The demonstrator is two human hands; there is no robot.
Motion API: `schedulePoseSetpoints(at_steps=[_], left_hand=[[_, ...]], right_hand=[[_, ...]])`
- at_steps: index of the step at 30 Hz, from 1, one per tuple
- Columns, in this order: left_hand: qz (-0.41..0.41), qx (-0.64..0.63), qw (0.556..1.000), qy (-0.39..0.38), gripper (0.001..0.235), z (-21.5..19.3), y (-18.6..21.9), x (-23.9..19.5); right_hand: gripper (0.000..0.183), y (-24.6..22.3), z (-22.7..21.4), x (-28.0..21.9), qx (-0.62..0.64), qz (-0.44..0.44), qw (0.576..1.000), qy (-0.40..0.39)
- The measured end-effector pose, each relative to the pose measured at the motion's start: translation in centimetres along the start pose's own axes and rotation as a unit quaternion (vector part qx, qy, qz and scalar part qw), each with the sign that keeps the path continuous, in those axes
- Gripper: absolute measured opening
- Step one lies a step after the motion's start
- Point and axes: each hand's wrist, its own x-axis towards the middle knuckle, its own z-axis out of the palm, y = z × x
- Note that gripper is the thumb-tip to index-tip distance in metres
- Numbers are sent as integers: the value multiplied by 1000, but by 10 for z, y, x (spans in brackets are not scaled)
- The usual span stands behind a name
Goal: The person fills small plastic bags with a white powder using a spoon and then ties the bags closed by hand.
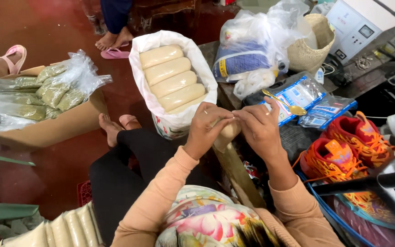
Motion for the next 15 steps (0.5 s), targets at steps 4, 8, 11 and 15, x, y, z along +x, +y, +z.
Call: schedulePoseSetpoints(at_steps=[4, 8, 11, 15], left_hand=[[81, 93, 992, 7, 5, 9, -9, -4], [218, 258, 940, 38, 28, 24, -16, -2], [288, 354, 889, 31, 26, 22, 3, 13], [307, 368, 878, -4, 23, 28, 6, 22]], right_hand=[[6, -1, -9, 0, -28, -19, 999, -12], [11, 9, -4, -18, -15, 1, 1000, -16], [10, 5, -6, -19, 11, 25, 1000, -13], [6, 6, -4, -23, 67, 88, 994, 10]])
